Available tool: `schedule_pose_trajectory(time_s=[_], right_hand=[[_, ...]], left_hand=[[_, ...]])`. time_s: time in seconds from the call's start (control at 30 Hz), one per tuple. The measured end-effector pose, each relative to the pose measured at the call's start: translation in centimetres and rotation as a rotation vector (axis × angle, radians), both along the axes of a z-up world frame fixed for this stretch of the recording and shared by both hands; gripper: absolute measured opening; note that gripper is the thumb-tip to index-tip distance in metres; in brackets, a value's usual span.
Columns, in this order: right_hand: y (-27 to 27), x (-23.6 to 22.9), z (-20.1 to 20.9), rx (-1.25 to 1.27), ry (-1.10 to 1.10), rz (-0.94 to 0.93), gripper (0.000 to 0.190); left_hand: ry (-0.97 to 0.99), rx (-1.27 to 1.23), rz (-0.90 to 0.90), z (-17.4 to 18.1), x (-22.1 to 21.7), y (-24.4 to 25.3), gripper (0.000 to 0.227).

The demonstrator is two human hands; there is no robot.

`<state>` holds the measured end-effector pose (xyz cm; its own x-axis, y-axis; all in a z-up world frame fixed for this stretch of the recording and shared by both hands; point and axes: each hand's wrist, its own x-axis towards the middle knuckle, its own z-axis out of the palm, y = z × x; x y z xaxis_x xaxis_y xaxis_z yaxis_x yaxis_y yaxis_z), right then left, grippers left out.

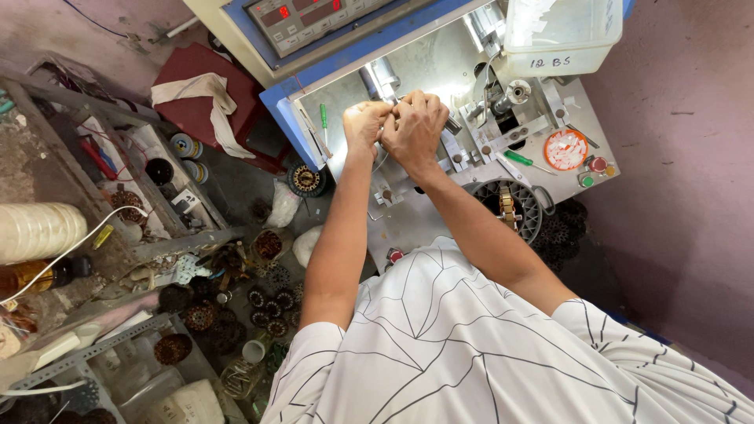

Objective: The person threads a thin wire through slots in a rotating stator assembly mounted on a machine, then uses a green-handled tool to press or secure the wire into place. The person repeats this threading and securing process across multiple slots on the stator.

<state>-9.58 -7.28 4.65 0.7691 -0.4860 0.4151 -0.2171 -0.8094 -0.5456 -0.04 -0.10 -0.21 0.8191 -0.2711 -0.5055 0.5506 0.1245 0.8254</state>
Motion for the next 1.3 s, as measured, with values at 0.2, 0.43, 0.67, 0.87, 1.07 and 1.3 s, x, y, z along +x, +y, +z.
schedule_pose_trajectory(time_s=[0.2,0.43,0.67,0.87,1.07,1.3], right_hand=[[-0.5,1.1,-0.2,0.006,0.025,-0.02,0.014],[-0.6,0.6,0.2,-0.003,0.001,0.017,0.014],[-0.5,0.7,0.6,-0.032,-0.017,-0.013,0.012],[-0.7,1.1,0.5,-0.023,-0.024,0.013,0.011],[-0.9,1.4,1.0,0.023,0.027,0.034,0.013],[-4.2,0.6,7.3,0.227,0.345,0.344,0.032]], left_hand=[[0.02,-0.005,0.073,0.1,0.2,-0.5,0.013],[0.036,0.028,0.034,0.1,0.2,0.0,0.018],[-0.037,0.044,0.003,0.2,-0.4,-0.1,0.018],[0.047,-0.029,0.02,1.1,-0.2,0.3,0.021],[-0.347,0.292,0.044,1.2,-0.5,-0.4,0.015],[-0.467,0.539,-0.015,0.4,1.0,1.5,0.011]])
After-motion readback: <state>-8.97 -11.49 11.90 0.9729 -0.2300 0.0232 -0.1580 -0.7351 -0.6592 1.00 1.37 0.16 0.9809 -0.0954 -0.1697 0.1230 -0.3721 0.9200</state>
